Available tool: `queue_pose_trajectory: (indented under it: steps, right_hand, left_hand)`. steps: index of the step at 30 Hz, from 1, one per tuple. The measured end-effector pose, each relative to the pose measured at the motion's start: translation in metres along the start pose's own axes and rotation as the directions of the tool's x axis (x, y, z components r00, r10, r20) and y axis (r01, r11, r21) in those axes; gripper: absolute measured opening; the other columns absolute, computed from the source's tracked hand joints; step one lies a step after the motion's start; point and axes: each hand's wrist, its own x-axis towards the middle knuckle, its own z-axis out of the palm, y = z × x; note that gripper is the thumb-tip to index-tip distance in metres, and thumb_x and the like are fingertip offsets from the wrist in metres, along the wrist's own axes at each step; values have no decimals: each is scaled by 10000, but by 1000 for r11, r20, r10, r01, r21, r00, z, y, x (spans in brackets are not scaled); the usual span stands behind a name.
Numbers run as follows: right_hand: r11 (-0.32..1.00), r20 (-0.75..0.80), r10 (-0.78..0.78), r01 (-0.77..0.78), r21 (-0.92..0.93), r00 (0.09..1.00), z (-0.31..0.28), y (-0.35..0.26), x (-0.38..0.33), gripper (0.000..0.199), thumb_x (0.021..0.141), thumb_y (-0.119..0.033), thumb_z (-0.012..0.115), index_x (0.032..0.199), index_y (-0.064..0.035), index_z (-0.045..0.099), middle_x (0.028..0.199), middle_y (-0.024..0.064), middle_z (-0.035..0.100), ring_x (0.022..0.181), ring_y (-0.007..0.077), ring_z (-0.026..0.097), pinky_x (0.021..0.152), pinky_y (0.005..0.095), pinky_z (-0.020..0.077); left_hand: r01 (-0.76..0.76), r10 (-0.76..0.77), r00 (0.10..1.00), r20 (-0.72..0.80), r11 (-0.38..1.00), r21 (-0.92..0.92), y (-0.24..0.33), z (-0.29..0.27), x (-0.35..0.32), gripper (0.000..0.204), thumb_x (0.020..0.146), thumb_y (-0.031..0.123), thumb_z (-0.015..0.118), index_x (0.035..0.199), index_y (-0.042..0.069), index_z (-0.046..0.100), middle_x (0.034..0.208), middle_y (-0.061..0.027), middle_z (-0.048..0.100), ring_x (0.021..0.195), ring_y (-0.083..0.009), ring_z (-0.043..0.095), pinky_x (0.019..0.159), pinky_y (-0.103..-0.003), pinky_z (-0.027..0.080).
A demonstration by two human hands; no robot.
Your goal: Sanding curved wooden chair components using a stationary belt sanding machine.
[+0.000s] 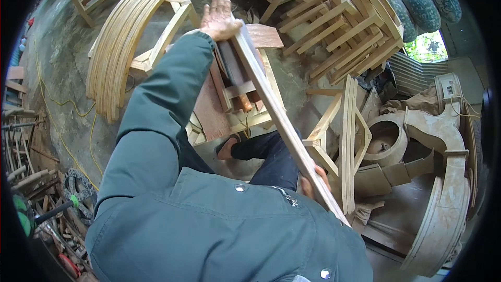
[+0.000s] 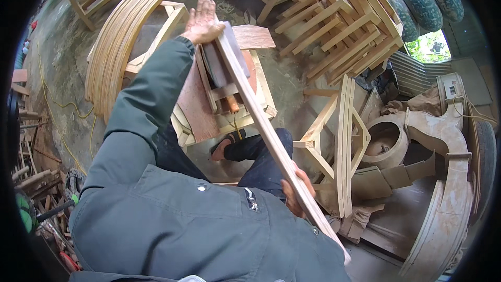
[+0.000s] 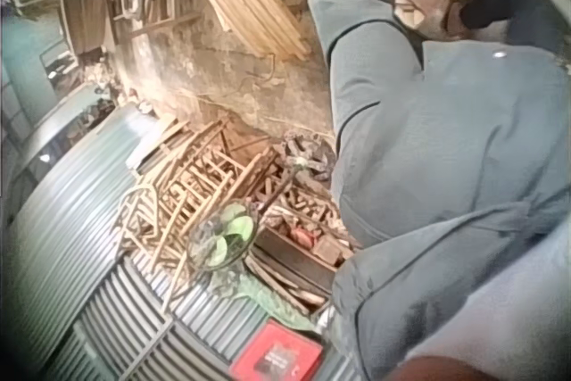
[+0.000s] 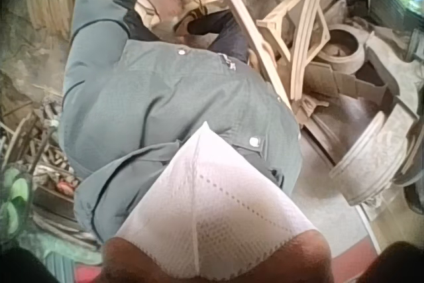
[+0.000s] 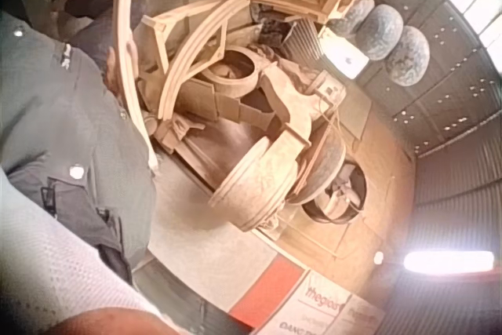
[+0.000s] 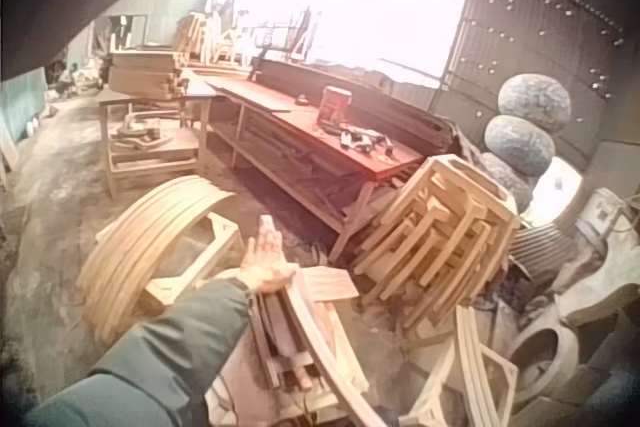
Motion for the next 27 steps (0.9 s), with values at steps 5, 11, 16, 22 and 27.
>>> queue_pose_trajectory:
  steps: [5,11,16,22,27]
  right_hand:
    - [953,-18,60,-63,-295,998,-81,-94,-45,527,904,-58,775,1391,22,591,1360,266,650,1281,328,630,1163,415,447]
    - [836,-156,-60,-36,-548,986,-148,-197,-41,631,908,-294,727,1398,59,543,1328,146,578,1226,245,544,1115,386,401]
    - [880,-172,-98,5,-474,980,-201,-289,26,667,897,-381,721,1365,62,549,1319,147,542,1253,257,517,1111,387,398]
    - [947,-64,-61,37,-318,996,-214,-386,154,615,963,-312,719,1415,43,498,1299,129,546,1269,238,535,1151,377,403]
    - [978,-231,-179,148,-147,956,-189,-399,220,571,990,-327,706,1399,29,526,1258,143,586,1198,243,584,1128,409,449]
  left_hand:
    - [-22,33,996,79,990,-137,52,-3,-84,942,1000,557,377,1673,-40,97,1768,-230,24,1645,-365,-62,1310,-544,-20]
    - [27,3,995,101,956,-291,92,-17,-140,904,994,517,387,1648,-73,183,1740,-267,141,1642,-393,34,1302,-583,7]
    - [53,14,990,137,880,-471,117,-39,-162,904,986,507,402,1636,-90,208,1736,-279,143,1638,-405,25,1295,-594,-29]
    - [-197,307,952,7,629,-752,121,-49,-157,747,990,600,482,1466,32,576,1601,-262,443,1596,-424,215,1276,-659,44]
    - [-704,360,708,-608,429,-565,120,-42,-164,616,796,482,843,1269,115,693,1216,-135,688,1273,-344,588,1170,-533,333]
